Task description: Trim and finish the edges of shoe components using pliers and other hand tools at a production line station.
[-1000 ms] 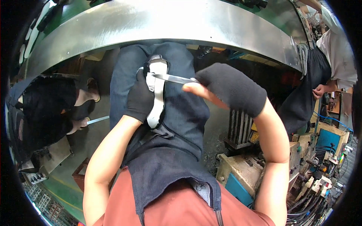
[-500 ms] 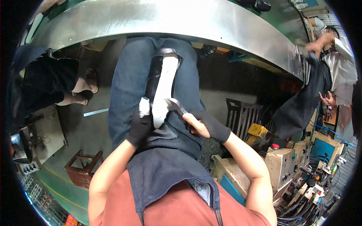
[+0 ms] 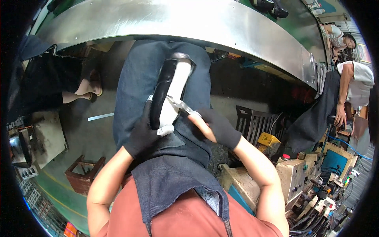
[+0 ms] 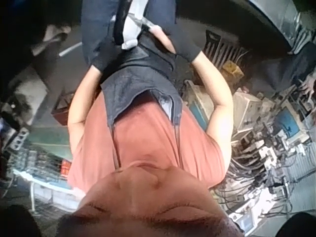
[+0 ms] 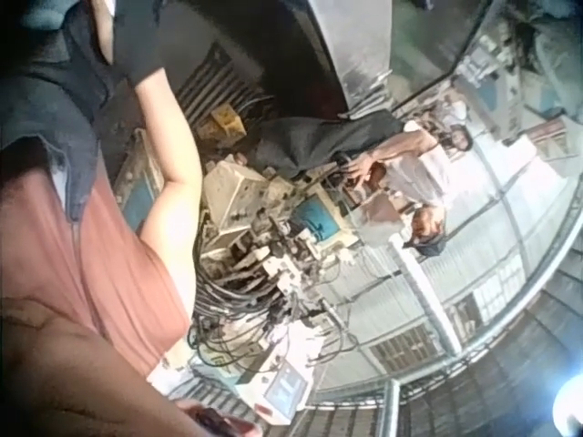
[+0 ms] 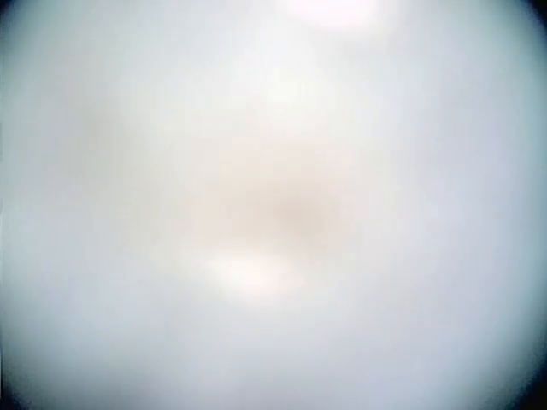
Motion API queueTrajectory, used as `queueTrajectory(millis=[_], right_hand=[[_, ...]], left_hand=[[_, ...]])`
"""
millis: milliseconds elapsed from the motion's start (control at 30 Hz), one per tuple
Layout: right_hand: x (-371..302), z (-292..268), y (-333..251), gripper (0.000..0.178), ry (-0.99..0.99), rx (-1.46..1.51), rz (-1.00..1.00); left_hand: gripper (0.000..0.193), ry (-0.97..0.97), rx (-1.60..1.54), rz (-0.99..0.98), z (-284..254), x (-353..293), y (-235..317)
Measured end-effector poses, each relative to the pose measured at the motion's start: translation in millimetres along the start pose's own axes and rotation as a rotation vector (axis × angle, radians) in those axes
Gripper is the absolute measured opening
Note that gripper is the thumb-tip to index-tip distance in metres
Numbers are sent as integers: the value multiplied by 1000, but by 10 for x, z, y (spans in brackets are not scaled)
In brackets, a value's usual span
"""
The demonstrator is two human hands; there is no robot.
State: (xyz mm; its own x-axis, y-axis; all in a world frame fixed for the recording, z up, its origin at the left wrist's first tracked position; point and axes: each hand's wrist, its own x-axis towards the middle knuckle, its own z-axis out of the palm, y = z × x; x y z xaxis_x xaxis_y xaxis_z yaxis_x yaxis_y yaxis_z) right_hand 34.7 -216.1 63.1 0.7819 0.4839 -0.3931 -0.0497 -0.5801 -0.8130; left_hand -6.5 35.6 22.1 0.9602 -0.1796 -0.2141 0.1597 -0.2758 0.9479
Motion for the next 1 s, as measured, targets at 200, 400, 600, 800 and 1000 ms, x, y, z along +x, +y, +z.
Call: queueTrajectory(millis=[200, 400, 600, 800, 1000], right_hand=[[-661, -174, -11, 32, 79, 82, 15], [-699, 16, -198, 39, 110, 361, 219], [-617, -128, -31, 41, -12, 166, 189], [-290, -130, -692, 45, -74, -735, 75], [258, -241, 355, 41, 143, -777, -452]], left_hand=[[74, -144, 420, 73, -1206, 9, 1008], [68, 318, 78, 168, -71, 629, 226], [71, 6, -271, -47, 156, 166, -141], [83, 33, 166, 205, 364, -20, -181], [80, 84, 378, 329, 266, 292, -244]])
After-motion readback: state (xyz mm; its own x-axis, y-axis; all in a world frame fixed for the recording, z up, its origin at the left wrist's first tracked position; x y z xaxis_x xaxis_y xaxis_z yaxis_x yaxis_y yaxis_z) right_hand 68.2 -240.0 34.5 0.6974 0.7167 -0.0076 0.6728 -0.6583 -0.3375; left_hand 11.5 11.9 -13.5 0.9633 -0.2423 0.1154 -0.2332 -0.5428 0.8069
